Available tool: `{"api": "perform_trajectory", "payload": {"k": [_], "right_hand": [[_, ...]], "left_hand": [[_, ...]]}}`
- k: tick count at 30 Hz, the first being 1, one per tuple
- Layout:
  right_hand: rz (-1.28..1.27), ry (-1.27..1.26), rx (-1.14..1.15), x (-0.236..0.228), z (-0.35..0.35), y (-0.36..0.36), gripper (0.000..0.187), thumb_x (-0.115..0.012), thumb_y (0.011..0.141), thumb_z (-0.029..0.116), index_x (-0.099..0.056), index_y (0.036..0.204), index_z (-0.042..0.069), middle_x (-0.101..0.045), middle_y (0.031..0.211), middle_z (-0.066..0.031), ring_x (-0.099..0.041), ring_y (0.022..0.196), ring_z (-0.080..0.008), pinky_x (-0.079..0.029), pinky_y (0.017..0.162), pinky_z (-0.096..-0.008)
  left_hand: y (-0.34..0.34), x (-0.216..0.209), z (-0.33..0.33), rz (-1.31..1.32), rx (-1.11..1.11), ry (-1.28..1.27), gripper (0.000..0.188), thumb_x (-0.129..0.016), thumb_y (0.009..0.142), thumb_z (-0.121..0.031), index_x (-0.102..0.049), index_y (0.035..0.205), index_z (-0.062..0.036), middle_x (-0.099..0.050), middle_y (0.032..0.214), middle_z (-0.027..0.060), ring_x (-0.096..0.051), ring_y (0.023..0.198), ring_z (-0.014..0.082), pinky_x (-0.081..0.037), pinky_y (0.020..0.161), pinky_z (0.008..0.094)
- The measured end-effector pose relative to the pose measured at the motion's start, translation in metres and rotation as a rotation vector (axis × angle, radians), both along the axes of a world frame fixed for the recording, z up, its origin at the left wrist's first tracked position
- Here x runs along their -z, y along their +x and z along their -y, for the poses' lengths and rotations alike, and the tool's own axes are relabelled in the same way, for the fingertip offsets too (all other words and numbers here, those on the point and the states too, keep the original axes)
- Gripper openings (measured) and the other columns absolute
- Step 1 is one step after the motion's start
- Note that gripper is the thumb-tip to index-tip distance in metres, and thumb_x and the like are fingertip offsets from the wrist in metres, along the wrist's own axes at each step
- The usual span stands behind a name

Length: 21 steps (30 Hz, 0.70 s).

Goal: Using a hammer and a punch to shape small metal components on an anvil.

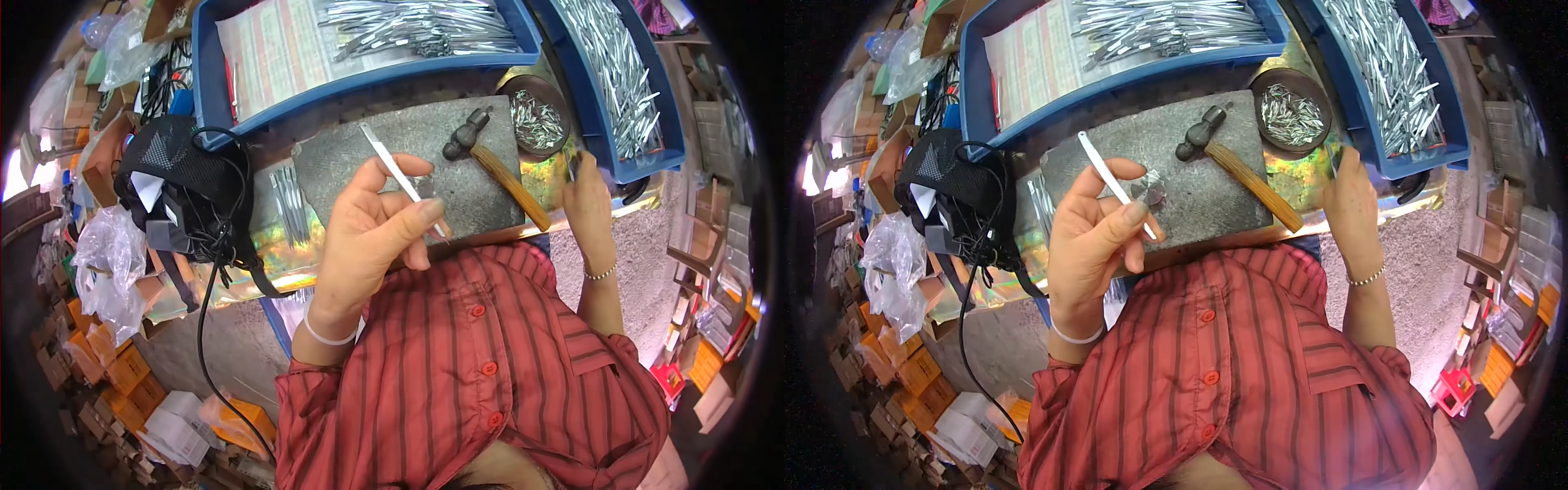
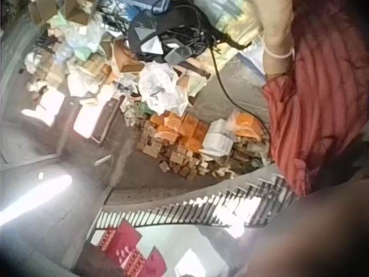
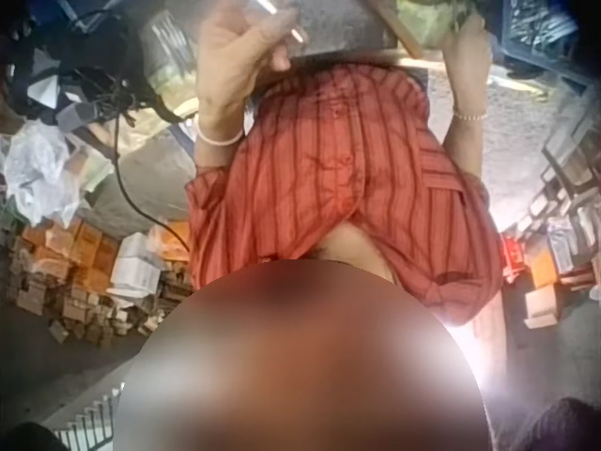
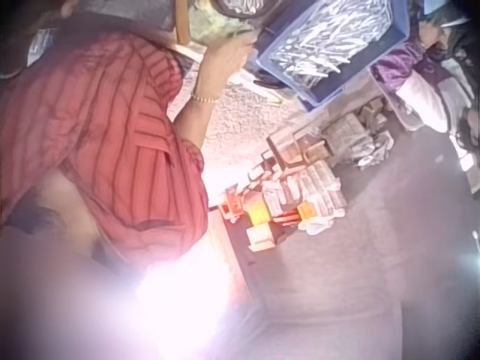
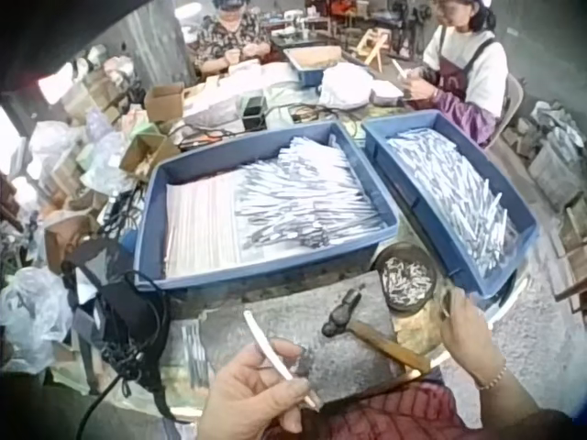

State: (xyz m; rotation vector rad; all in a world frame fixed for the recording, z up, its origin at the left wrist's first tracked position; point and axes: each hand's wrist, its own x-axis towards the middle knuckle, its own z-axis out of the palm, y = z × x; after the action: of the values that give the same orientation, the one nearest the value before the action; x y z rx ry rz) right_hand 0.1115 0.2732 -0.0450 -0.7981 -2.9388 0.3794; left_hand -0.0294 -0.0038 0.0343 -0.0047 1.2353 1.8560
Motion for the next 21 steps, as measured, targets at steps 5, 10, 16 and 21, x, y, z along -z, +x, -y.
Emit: {"api": "perform_trajectory", "payload": {"k": [5, 10, 16, 21], "right_hand": [[-0.019, -0.03, -0.038, -0.005, -0.001, 0.012, 0.038, -0.052, 0.074, 0.0, -0.044, 0.111, -0.004, -0.054, 0.084, -0.0247, -0.053, 0.078, -0.0423, -0.042, 0.068, -0.0446], [-0.131, -0.334, 0.101, -0.04, 0.004, 0.013, 0.028, -0.052, 0.078, 0.001, -0.052, 0.106, -0.005, -0.053, 0.073, -0.0057, -0.05, 0.055, -0.0116, -0.041, 0.049, -0.0253], [-0.342, -1.11, 0.192, -0.085, 0.023, -0.006, 0.014, -0.047, 0.081, 0.002, -0.054, 0.092, -0.002, -0.05, 0.073, -0.0028, -0.044, 0.048, -0.0035, -0.035, 0.042, -0.0159], [-0.301, -1.321, -0.179, -0.104, 0.054, -0.042, 0.006, -0.05, 0.079, 0.0, -0.05, 0.085, 0.0, -0.054, 0.076, -0.0063, -0.049, 0.05, -0.0063, -0.04, 0.045, -0.0162]], "left_hand": [[-0.002, -0.002, -0.004, -0.001, 0.022, -0.022, 0.04, -0.058, 0.084, -0.005, -0.039, 0.119, 0.0001, -0.063, 0.071, 0.0154, -0.053, 0.042, 0.0101, -0.039, 0.039, 0.0164], [-0.005, 0.007, -0.004, 0.055, 0.043, 0.051, 0.033, -0.056, 0.088, -0.014, -0.042, 0.116, -0.0049, -0.063, 0.073, 0.0107, -0.052, 0.044, 0.0076, -0.038, 0.041, 0.0163], [-0.003, 0.011, -0.003, -0.096, -0.008, -0.023, 0.017, -0.053, 0.09, -0.016, -0.056, 0.098, -0.0013, -0.063, 0.078, 0.0079, -0.055, 0.059, 0.0063, -0.045, 0.054, 0.0189], [0.009, -0.009, -0.002, -0.264, 0.101, -0.111, 0.017, -0.053, 0.089, -0.01, -0.057, 0.102, 0.0009, -0.062, 0.076, 0.0042, -0.053, 0.066, 0.0046, -0.043, 0.058, 0.0182]]}}
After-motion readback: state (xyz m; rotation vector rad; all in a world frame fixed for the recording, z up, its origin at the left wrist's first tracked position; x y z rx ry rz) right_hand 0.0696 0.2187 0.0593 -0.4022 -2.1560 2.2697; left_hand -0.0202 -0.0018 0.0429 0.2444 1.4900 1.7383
